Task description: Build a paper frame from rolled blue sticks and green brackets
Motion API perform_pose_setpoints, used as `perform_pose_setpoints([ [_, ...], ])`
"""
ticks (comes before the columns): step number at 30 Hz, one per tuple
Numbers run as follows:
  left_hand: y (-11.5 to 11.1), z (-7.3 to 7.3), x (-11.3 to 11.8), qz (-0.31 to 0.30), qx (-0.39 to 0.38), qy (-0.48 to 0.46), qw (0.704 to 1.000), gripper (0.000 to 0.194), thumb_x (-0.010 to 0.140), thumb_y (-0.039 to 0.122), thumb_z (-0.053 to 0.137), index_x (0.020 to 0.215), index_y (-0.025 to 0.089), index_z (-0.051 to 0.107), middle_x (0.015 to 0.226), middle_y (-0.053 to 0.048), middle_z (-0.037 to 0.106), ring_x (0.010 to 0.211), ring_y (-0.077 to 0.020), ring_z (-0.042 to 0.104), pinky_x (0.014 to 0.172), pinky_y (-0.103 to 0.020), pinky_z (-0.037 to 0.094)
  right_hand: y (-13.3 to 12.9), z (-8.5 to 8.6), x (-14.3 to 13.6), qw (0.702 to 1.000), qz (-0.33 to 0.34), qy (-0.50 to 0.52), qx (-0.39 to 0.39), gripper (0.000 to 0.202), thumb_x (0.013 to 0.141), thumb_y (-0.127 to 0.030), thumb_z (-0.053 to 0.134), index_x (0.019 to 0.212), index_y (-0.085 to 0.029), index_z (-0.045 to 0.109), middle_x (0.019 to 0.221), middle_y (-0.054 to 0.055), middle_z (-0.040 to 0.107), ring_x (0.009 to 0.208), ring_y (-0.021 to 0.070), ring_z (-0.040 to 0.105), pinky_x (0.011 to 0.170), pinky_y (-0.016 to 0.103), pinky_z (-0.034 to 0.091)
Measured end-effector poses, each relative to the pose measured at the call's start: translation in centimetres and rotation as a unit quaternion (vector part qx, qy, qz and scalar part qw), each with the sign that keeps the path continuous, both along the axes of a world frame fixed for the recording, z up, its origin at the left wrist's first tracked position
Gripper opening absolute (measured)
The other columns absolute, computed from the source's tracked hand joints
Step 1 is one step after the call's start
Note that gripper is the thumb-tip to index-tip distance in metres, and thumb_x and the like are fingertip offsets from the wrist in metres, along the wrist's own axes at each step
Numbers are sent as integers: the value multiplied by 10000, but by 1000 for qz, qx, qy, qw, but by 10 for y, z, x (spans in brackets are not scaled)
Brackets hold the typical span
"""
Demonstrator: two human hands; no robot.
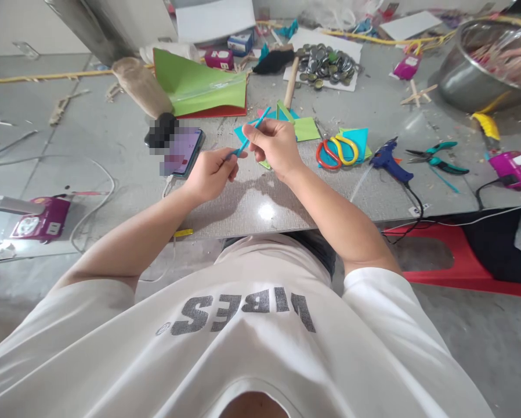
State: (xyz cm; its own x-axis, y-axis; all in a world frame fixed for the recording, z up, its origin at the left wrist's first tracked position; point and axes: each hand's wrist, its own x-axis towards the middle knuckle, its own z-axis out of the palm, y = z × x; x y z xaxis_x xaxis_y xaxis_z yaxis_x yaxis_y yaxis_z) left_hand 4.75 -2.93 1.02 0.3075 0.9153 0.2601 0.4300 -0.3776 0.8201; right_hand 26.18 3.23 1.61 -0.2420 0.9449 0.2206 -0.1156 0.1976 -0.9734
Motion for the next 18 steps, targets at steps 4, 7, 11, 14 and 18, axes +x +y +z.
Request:
perform_pose_setpoints([
  [4,0,1,1,-15,-19,-18,1000,294,1239,252,608,1049,198,825,742,-2,723,660,-159,672,724,-291,568,-1,5,1,1000,-8,-2,-8,626,1017,-581,1111,758,-238,655,668,-51,674,540,89,615,507,223,501],
  [7,2,2,0,-29,-55,-66,996,307,1256,287,650,1018,187,816,730,0,718,643,-148,689,707,-275,593,-1,6,1,1000,-4,5,-6,608,1039,-579,1093,777,-234,666,666,-59,672,533,77,588,508,210,494],
  [11,4,2,0,-49,-93,-114,988,365,1263,354,740,948,179,801,717,-13,739,637,-148,733,712,-276,639,2,5,3,1000,-1,12,5,594,1004,-594,1119,791,-244,690,650,-68,674,536,85,574,494,211,496],
  [14,3,0,1,-54,-121,-132,982,342,1271,333,723,996,160,832,808,-59,833,674,-162,803,729,-284,672,4,6,6,1000,4,8,17,573,947,-584,1163,807,-257,714,632,-72,664,538,105,592,479,229,510],
  [18,1,-4,2,-35,-88,-91,991,258,1260,267,666,1133,159,864,957,-92,926,778,-186,868,787,-299,691,1,7,7,1000,-11,-17,22,653,891,-623,1191,765,-270,656,635,-64,666,514,110,592,460,244,518],
])
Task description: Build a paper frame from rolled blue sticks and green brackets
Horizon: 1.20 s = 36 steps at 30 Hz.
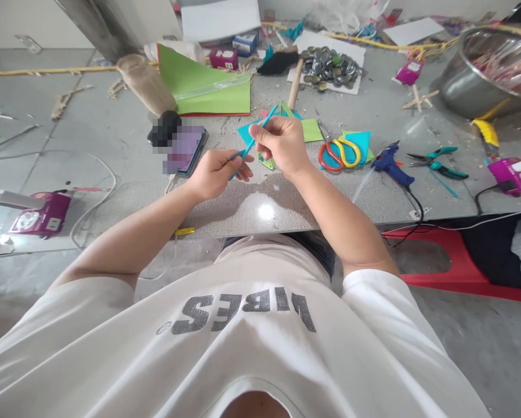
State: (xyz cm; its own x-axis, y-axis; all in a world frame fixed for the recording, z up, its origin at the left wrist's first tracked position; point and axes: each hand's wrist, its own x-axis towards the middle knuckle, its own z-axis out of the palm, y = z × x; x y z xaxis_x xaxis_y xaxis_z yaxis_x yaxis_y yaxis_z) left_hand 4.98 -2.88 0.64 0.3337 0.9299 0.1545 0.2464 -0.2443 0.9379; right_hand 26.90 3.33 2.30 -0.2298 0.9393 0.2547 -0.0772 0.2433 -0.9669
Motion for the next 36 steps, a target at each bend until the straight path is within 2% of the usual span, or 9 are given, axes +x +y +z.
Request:
perform_pose_setpoints([
  [3,-2,-2,0,27,77,89,993,227,1224,242,665,1068,195,823,1010,-81,943,865,-207,889,865,-321,688,-4,-2,-3,1000,-15,-3,5,729,868,-711,1177,736,-273,610,649,-50,674,508,111,595,455,249,521],
  [6,-4,-2,-1,48,108,129,985,264,1221,245,644,994,219,776,917,-62,907,827,-207,850,857,-328,669,-7,-2,-6,1000,-21,0,5,735,898,-788,1127,762,-276,618,669,-41,676,524,119,617,462,251,516],
  [13,0,6,-5,-11,25,26,999,318,1266,263,607,1091,168,854,802,-53,820,637,-150,722,677,-260,622,-4,7,5,999,24,10,22,641,959,-838,1061,900,-304,712,639,-63,633,543,143,613,501,286,551],
  [19,1,2,-5,-15,38,0,999,317,1266,378,682,1070,178,831,812,-52,816,662,-154,751,701,-263,639,-8,11,5,999,27,16,15,719,875,-882,1093,849,-292,684,651,-54,694,557,156,688,533,296,624],
  [24,-2,-1,-5,-12,70,38,997,409,1266,544,669,1106,203,828,809,-49,804,677,-189,759,730,-310,647,-12,12,3,1000,-1,21,8,712,891,-788,1130,786,-284,638,658,-42,707,559,158,695,533,297,606],
  [26,-3,-4,-6,14,116,98,988,385,1258,529,650,1071,230,803,798,-47,779,707,-213,748,764,-337,627,-12,10,1,1000,-24,16,7,729,905,-784,1121,765,-290,604,655,-42,697,552,157,671,526,303,586],
  [30,-4,-8,-1,99,221,215,946,251,1214,457,685,1097,259,784,874,-81,776,807,-276,735,808,-392,532,-9,1,-1,996,-64,44,33,764,902,-865,1086,757,-315,575,669,-32,664,561,167,639,526,348,573],
  [33,-8,-6,4,119,246,242,931,297,1233,482,661,1056,266,763,862,-86,732,793,-288,700,814,-424,469,-5,-5,-2,994,-79,63,42,799,900,-936,1041,751,-332,540,659,-24,613,601,197,653,518,376,547],
  [36,-11,-2,8,127,257,258,923,369,1236,513,628,975,272,725,805,-72,657,755,-284,631,802,-437,421,-3,-9,-4,995,-88,48,29,804,923,-924,1032,770,-332,510,673,-28,585,637,206,666,534,378,567],
])
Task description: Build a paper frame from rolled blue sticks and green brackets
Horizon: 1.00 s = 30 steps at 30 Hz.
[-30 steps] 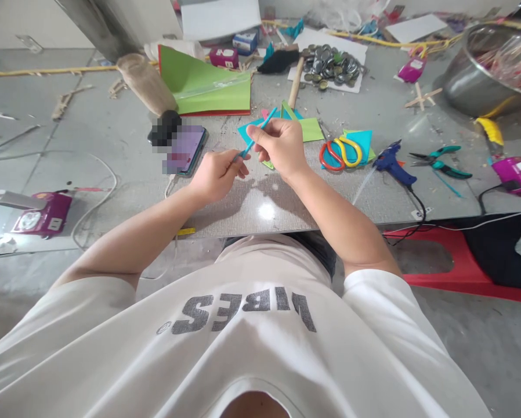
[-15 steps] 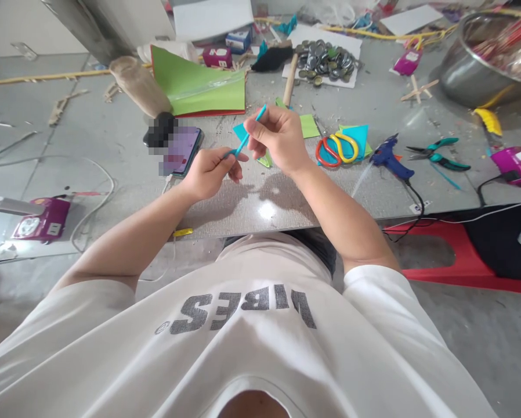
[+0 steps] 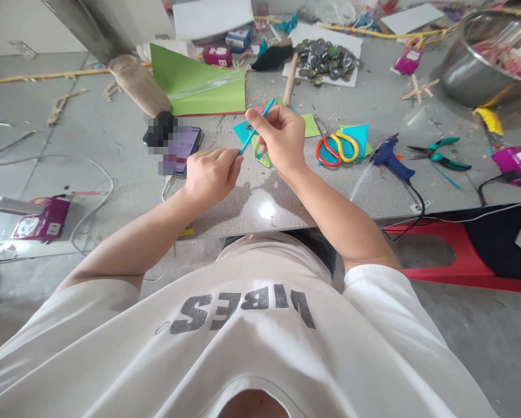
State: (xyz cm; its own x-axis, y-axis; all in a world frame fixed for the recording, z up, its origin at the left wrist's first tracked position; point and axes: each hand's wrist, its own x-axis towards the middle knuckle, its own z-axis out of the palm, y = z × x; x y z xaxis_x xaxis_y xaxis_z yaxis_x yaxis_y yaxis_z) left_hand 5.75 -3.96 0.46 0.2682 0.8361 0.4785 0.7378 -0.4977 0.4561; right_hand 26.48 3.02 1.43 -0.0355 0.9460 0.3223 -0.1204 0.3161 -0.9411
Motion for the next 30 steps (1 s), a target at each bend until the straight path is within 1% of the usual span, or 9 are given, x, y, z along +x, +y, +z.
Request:
perform_pose_setpoints([
  [5,-1,1,1,-2,-19,-17,1000,403,1133,537,724,836,292,605,703,-29,475,702,-270,483,773,-426,316,-3,-5,-7,1000,8,-19,-12,834,935,-919,1020,793,-305,473,663,-58,536,607,156,658,499,285,488],
  [8,2,-3,-2,5,-38,-55,998,402,1098,515,751,805,298,581,697,-32,473,709,-279,487,772,-422,300,9,1,2,999,9,-26,29,830,930,-956,995,773,-291,524,626,-65,553,527,122,578,476,277,436],
  [11,9,-7,-7,19,-59,-80,995,342,1080,430,778,808,297,619,711,-39,563,722,-284,573,768,-422,366,40,16,30,989,-142,5,38,797,1116,-969,753,751,-289,555,561,-79,506,472,83,438,477,275,369],
  [14,14,-7,-9,26,-82,-105,991,305,1099,342,768,816,284,670,726,-41,692,719,-263,662,771,-404,497,71,27,63,970,-240,32,-38,719,1303,-721,631,730,-297,541,516,-77,432,457,82,376,472,288,310],
  [17,16,-4,-6,8,-125,-166,978,277,1127,283,745,851,257,731,743,-34,787,708,-218,727,761,-348,592,78,27,79,994,-69,-62,-61,682,1203,-689,865,719,-278,616,538,-67,491,438,71,326,421,311,256],
  [21,15,1,0,-54,-228,-275,932,309,1202,318,776,910,216,767,716,-25,774,635,-164,736,693,-287,630,49,15,63,966,190,-160,-75,510,974,-544,1159,863,-205,795,700,-36,730,500,50,468,452,250,392],
  [24,16,3,3,-100,-297,-336,888,365,1231,368,809,911,197,770,685,-6,723,586,-139,715,644,-265,606,27,8,38,950,265,-154,-65,478,862,-461,1230,887,-217,819,742,-39,782,550,84,579,493,249,486],
  [27,15,3,4,-135,-341,-379,850,448,1221,480,864,887,205,750,680,3,695,588,-141,722,610,-252,590,16,4,22,946,291,-136,-34,551,844,-556,1220,848,-241,768,739,-39,781,592,109,624,527,253,529],
  [30,12,1,4,-148,-352,-387,839,528,1185,630,905,898,212,757,697,-10,712,636,-167,761,631,-265,633,10,3,17,946,296,-133,6,584,880,-634,1184,865,-248,746,727,-35,753,644,125,647,567,251,558],
])
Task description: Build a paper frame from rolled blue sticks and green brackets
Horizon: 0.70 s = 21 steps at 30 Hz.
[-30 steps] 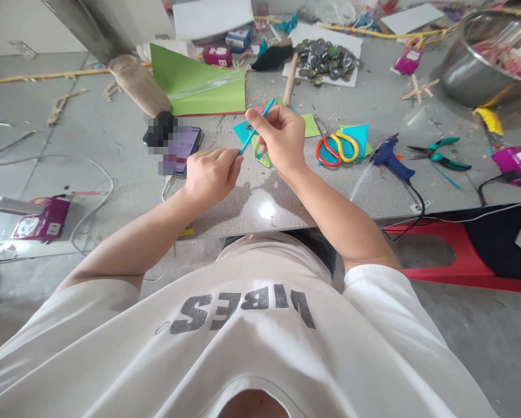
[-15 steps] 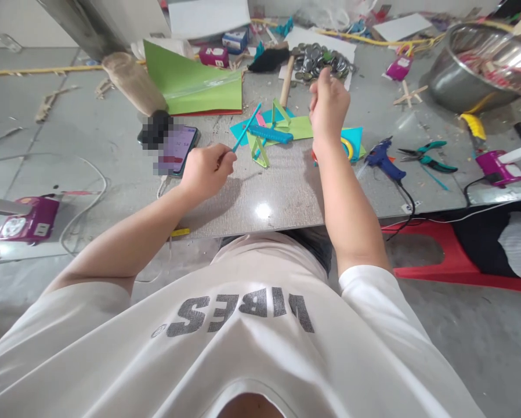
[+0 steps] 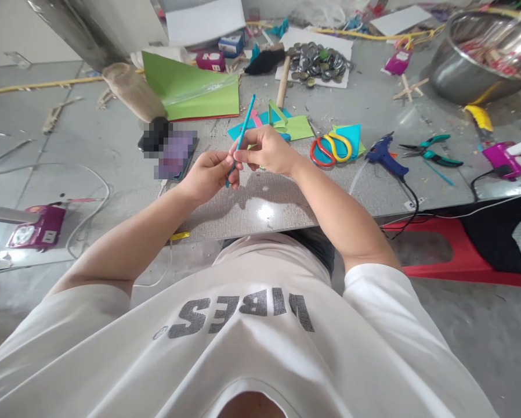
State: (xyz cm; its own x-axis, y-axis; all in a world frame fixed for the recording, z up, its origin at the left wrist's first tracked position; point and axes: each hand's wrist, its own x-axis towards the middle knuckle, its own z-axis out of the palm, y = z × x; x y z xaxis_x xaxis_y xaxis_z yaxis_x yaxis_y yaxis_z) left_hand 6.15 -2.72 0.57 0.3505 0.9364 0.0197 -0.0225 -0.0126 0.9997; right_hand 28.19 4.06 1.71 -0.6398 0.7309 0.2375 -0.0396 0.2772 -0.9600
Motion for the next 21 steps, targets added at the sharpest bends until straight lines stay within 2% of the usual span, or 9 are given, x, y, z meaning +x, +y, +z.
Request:
perform_pose_setpoints([
  [2,0,-3,-1,-3,9,10,1000,547,1184,672,887,922,206,771,749,-34,757,686,-185,804,679,-283,670,-3,2,1,1000,4,-14,23,560,936,-633,1150,878,-249,745,734,-23,740,671,134,661,591,254,569],
  [4,3,-8,-2,8,28,31,999,486,1227,605,818,962,199,784,856,-68,825,753,-195,846,745,-299,698,-3,7,3,999,-12,-39,37,546,977,-617,1126,875,-257,729,743,-15,728,693,146,685,625,262,593],
  [6,9,-13,-3,53,58,72,994,292,1238,408,754,1043,197,803,993,-85,883,826,-190,866,812,-306,708,0,17,10,996,-68,-47,35,542,1012,-618,1101,883,-268,708,775,-11,734,730,160,740,669,266,622],
  [8,15,-17,-4,116,93,145,978,82,1159,209,741,1153,206,822,1131,-84,916,920,-185,871,881,-307,704,7,27,21,987,-157,-28,14,482,1079,-590,1045,926,-275,714,856,1,782,774,173,807,677,265,631],
  [11,23,-20,-5,161,120,271,941,298,1046,108,774,1319,220,818,1355,-101,917,1104,-214,864,1002,-344,703,25,33,43,959,-278,-32,-52,367,1160,-409,964,919,-266,727,879,19,824,734,177,828,624,266,618],
  [14,31,-18,-2,131,112,364,915,429,1034,136,810,1455,216,786,1488,-133,873,1177,-244,841,1127,-410,692,43,25,59,933,-329,-101,-103,456,1116,-236,983,781,-242,674,698,9,735,623,155,769,589,238,613],
  [17,44,-14,5,86,125,429,890,500,1020,152,851,1506,221,759,1529,-142,825,1156,-245,812,1142,-419,668,57,12,59,919,-358,-121,-116,517,1077,-175,995,715,-238,631,615,-16,663,580,140,742,570,210,621],
  [19,54,-10,11,57,139,446,882,493,998,151,887,1465,223,751,1486,-134,814,1145,-243,791,1123,-407,649,59,5,52,911,-384,-107,-109,530,1074,-147,972,696,-238,611,613,-20,662,596,141,759,601,210,652],
  [21,62,-7,17,38,149,453,878,421,964,158,935,1336,227,750,1370,-111,819,1134,-249,772,1095,-402,629,57,1,43,904,-404,-97,-102,517,1083,-108,922,695,-238,607,632,-9,683,649,157,798,671,233,702],
])
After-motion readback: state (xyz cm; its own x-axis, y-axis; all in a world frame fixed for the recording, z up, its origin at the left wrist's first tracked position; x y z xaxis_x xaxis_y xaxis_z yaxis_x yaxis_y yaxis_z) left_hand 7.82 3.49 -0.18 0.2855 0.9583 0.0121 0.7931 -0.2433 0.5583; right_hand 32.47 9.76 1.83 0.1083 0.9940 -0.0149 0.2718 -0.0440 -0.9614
